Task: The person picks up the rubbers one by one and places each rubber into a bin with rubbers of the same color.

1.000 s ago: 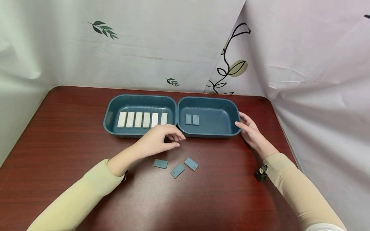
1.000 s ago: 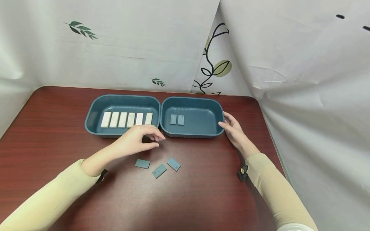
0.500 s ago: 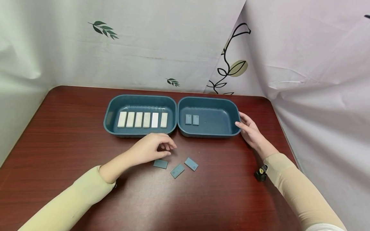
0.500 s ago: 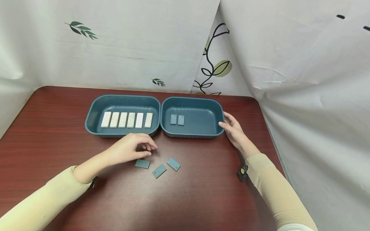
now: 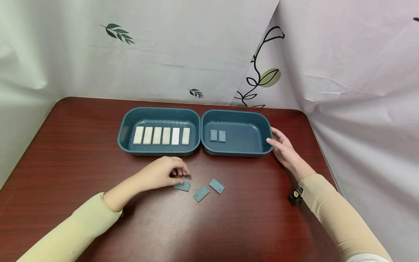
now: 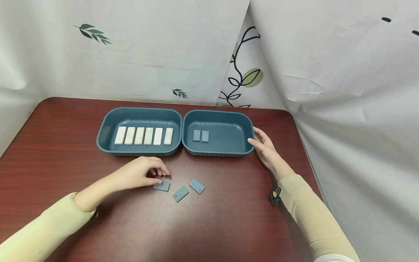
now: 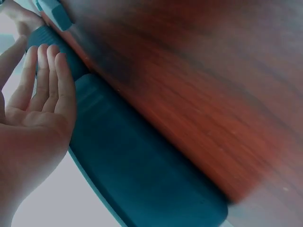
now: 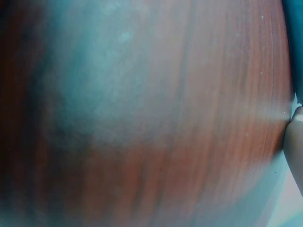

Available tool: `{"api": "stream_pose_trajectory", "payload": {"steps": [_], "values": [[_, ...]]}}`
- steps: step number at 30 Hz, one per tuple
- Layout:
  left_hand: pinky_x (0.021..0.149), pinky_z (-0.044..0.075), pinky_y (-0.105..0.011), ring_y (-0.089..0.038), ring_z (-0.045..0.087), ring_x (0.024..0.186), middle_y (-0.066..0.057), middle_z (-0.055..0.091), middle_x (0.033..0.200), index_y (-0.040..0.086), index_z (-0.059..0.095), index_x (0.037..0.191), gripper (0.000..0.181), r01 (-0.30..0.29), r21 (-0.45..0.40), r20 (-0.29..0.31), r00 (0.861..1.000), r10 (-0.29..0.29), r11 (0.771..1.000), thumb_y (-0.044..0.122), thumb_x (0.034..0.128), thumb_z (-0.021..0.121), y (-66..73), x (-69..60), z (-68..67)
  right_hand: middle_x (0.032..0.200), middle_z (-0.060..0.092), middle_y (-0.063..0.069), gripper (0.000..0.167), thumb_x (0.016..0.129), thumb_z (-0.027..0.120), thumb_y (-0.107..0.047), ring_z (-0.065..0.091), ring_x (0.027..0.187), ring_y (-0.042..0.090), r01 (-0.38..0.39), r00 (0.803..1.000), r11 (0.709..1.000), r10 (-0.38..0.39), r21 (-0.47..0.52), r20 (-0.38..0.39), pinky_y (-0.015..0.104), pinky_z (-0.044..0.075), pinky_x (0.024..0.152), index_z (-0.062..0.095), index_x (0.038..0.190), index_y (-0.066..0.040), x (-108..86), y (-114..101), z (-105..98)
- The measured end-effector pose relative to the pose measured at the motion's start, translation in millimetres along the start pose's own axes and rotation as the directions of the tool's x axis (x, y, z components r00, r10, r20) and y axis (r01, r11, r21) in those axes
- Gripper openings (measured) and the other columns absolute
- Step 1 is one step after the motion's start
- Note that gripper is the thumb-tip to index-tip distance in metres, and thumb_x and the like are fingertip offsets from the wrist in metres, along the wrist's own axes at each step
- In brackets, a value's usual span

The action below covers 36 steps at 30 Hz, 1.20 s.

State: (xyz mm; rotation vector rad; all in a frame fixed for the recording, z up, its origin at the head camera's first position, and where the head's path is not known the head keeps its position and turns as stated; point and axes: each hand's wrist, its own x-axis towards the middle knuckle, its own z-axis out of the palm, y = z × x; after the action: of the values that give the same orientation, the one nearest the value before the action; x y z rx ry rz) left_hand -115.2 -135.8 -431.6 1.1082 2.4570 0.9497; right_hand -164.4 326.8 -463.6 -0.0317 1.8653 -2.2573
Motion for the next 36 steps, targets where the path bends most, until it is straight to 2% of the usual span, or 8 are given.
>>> {"api": "stream_pose_trajectory", "payload": {"steps": [9,16,25,36], "values": [[0.078,0.057,-0.025,-0.005,0.063,0.087,0.007,0.071,0.100,0.018,0.078,0.107,0.028,0.034,0.027,0.048,0.998,-0.035,0.999,0.007,0.0842,0.089,-6.0,-8.9,2.2,0.135,0.065,-0.010,0.046,0.108,0.052,0.002,0.062,0.124,0.004,0.008,1.000,1.000,-0.008,-0.003,-0.001,0.016,0.052,0.100,0.043,0.152,-0.008,-0.6,0,-1],[0.078,0.055,-0.024,-0.005,0.061,0.087,0.008,0.071,0.101,0.019,0.077,0.107,0.030,0.047,0.058,0.037,0.998,-0.049,0.997,0.009,0.0828,0.091,-6.2,-14.8,5.1,0.136,0.065,-0.011,0.046,0.108,0.053,0.001,0.062,0.124,0.003,0.006,1.000,1.000,-0.006,0.002,0.000,0.016,0.052,0.100,0.044,0.152,-0.009,-1.3,0,0],[0.073,0.051,-0.022,-0.003,0.057,0.082,0.009,0.068,0.098,0.018,0.077,0.104,0.028,0.029,0.106,0.018,0.999,-0.031,0.994,0.009,0.0812,0.092,-7.2,-17.5,9.0,0.136,0.065,-0.009,0.046,0.108,0.052,0.001,0.062,0.125,0.004,0.010,1.000,1.000,-0.010,0.012,0.010,0.017,0.052,0.101,0.043,0.152,-0.008,-1.2,-1,0],[0.074,0.052,-0.023,-0.004,0.059,0.081,0.009,0.071,0.095,0.016,0.080,0.099,0.023,0.000,0.141,0.017,1.000,-0.003,0.990,0.010,0.0805,0.092,-8.6,-16.3,8.8,0.134,0.066,-0.010,0.047,0.108,0.052,0.002,0.062,0.124,0.004,0.007,1.000,1.000,-0.007,0.008,0.006,0.016,0.052,0.100,0.043,0.153,-0.007,-0.7,-1,1]]}}
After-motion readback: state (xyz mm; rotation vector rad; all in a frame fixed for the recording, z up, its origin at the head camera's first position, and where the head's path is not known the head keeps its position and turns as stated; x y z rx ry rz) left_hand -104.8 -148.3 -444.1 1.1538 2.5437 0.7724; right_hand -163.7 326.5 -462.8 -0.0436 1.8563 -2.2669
